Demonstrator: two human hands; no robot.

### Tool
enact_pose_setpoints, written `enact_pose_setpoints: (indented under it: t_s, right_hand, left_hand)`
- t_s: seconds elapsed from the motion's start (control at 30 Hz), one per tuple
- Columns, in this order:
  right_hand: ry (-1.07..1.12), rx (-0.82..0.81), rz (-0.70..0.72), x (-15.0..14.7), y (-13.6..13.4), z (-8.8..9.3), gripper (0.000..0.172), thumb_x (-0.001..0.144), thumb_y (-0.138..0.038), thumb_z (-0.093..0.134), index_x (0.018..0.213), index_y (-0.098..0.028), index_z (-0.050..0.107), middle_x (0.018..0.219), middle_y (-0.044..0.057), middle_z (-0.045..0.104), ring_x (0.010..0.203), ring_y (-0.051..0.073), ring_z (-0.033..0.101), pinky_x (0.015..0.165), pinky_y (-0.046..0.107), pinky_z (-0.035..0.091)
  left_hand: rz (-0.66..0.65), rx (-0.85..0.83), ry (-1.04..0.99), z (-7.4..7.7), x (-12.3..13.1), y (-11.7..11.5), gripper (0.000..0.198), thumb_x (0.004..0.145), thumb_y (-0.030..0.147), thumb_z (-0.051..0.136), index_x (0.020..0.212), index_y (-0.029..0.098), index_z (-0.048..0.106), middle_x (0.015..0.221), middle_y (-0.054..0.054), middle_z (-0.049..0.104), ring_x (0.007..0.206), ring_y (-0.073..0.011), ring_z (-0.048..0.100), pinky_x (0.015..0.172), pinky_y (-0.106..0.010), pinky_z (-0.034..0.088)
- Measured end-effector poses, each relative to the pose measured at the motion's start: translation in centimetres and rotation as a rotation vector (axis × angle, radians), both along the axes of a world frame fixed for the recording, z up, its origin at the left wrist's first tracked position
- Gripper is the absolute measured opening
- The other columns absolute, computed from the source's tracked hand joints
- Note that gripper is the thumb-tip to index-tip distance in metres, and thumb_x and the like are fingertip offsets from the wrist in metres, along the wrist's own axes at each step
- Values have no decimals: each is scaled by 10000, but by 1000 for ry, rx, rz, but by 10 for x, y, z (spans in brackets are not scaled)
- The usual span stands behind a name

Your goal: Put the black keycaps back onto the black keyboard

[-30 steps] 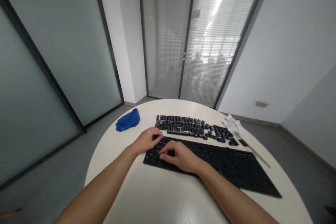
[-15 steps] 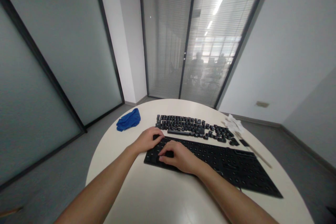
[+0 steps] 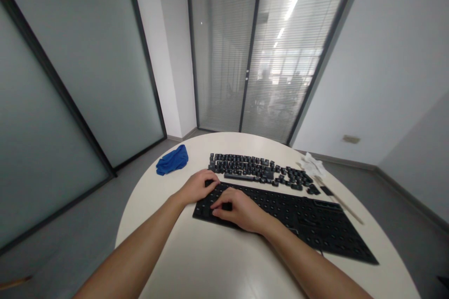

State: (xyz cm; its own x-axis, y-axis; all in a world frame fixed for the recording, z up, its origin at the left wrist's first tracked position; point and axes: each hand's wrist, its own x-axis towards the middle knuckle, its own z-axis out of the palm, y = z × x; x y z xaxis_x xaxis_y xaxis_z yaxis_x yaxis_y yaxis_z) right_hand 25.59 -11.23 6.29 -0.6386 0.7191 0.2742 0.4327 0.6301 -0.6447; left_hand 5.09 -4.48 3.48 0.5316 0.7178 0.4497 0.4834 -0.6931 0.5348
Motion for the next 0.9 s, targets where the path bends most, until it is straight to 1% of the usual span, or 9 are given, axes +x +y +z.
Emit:
enact_pose_setpoints:
  t_s: [0.27, 0.47, 0.67, 0.9]
  right_hand:
    - [-5, 17, 3, 0, 1, -3, 126, 850, -320, 720, 940, -251, 775, 933, 18, 760, 905, 187, 647, 841, 300, 460]
    - [-65, 102, 2, -1, 0, -3, 131, 816, -319, 752, 916, -235, 759, 868, 12, 744, 867, 180, 637, 806, 283, 453]
    - [-159, 236, 32, -3, -3, -2, 110, 796, -294, 771, 879, -228, 744, 884, 19, 742, 872, 185, 651, 850, 309, 420]
    - [-225, 274, 37, -6, -6, 4, 89, 813, -309, 762, 873, -243, 764, 871, 19, 750, 848, 189, 650, 809, 307, 416]
  left_hand:
    - [2, -2, 4, 2, 1, -2, 192, 928, 297, 543, 883, 224, 714, 930, -44, 712, 910, -207, 621, 885, -345, 476]
    - [-1, 1, 8, 2, 1, -1, 185, 924, 285, 544, 877, 225, 713, 930, -42, 714, 914, -206, 620, 888, -345, 474]
    - [7, 4, 5, -1, 0, 1, 183, 926, 289, 546, 889, 225, 713, 932, -44, 716, 913, -208, 619, 892, -348, 475]
    - [6, 6, 1, -2, 1, 2, 181, 926, 291, 550, 878, 226, 712, 924, -41, 714, 910, -207, 625, 883, -339, 476]
